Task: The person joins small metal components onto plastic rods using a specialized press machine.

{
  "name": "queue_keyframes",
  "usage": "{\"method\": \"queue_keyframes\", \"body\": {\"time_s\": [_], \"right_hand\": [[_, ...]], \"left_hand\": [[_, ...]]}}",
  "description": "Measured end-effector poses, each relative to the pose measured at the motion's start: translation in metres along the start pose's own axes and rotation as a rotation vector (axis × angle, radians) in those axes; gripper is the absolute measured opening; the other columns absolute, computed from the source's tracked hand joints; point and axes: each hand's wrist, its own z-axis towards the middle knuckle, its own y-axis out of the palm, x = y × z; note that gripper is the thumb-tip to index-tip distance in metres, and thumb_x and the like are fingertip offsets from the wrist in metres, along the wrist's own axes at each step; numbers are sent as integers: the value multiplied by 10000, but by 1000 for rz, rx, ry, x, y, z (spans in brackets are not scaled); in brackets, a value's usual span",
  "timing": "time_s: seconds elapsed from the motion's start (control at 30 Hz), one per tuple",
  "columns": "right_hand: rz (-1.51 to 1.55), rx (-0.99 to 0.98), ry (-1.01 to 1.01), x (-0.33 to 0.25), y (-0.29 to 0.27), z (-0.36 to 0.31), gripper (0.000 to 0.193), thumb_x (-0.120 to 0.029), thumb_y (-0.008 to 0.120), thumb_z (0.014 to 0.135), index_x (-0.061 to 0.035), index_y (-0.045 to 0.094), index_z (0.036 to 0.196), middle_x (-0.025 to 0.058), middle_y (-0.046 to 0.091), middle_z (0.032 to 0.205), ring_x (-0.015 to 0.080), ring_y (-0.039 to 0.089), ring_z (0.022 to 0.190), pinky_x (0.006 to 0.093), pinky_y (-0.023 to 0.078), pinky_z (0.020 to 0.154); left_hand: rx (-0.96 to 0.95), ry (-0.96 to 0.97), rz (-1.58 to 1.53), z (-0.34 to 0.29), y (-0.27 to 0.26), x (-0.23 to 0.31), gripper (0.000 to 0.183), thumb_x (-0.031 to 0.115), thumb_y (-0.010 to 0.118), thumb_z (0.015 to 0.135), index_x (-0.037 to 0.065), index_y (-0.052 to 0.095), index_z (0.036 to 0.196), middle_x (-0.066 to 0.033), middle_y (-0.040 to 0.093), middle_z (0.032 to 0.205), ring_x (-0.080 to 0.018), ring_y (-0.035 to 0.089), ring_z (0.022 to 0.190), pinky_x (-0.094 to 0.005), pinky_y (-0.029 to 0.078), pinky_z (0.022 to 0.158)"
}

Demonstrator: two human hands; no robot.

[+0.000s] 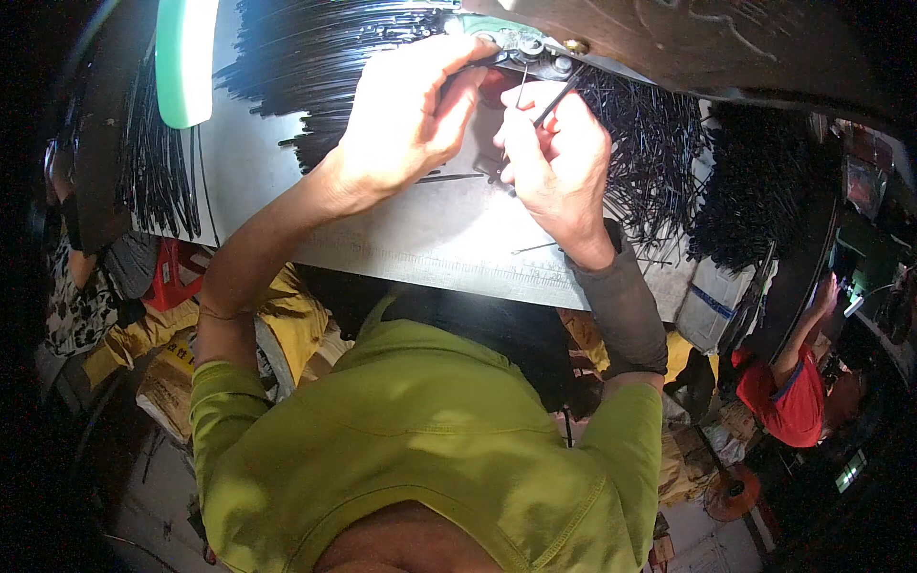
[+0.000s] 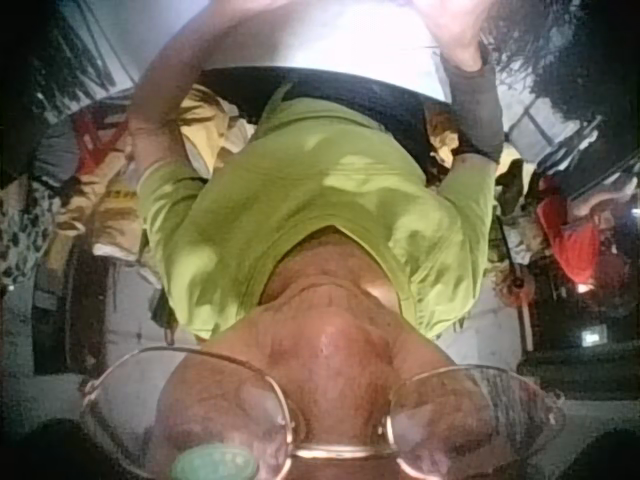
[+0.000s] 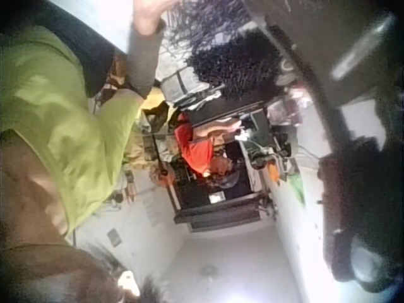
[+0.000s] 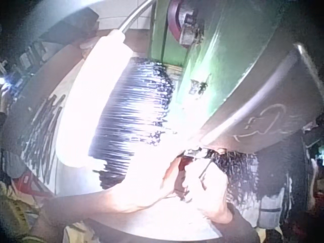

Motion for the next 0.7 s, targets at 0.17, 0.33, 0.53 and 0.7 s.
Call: {"method": "queue_keyframes", "body": {"time_s": [0.17, 0.33, 0.53, 0.7], "right_hand": [[62, -22, 49, 1, -5, 4, 129, -72, 540, 901, 11, 552, 1000, 51, 591, 719, 44, 536, 531, 174, 439, 442], [55, -4, 33, 1, -8, 10, 121, -83, 532, 914, 3, 555, 996, 48, 592, 710, 46, 522, 509, 177, 436, 446], [79, 21, 4, 4, -8, 10, 114, -73, 531, 912, 5, 553, 991, 55, 591, 716, 48, 525, 524, 178, 443, 455], [94, 18, -5, 6, -8, 11, 107, -60, 532, 907, 7, 549, 989, 57, 591, 718, 49, 525, 526, 177, 447, 458]], "left_hand": [[25, 96, 68, 6, 1, 3, 275, -29, 593, 790, -10, 593, 1064, -150, 658, 852, -232, 665, 707, -285, 522, 623], [92, 161, 105, 12, 7, -5, 304, -36, 619, 755, -10, 594, 1057, -137, 615, 792, -241, 624, 651, -282, 510, 589], [30, 118, 108, 12, 6, 0, 318, -43, 631, 733, -12, 596, 1048, -129, 607, 795, -240, 622, 665, -283, 509, 600], [38, 101, 100, 13, 7, 1, 309, -38, 627, 740, -11, 598, 1046, -127, 610, 798, -236, 621, 666, -286, 507, 600]]}}
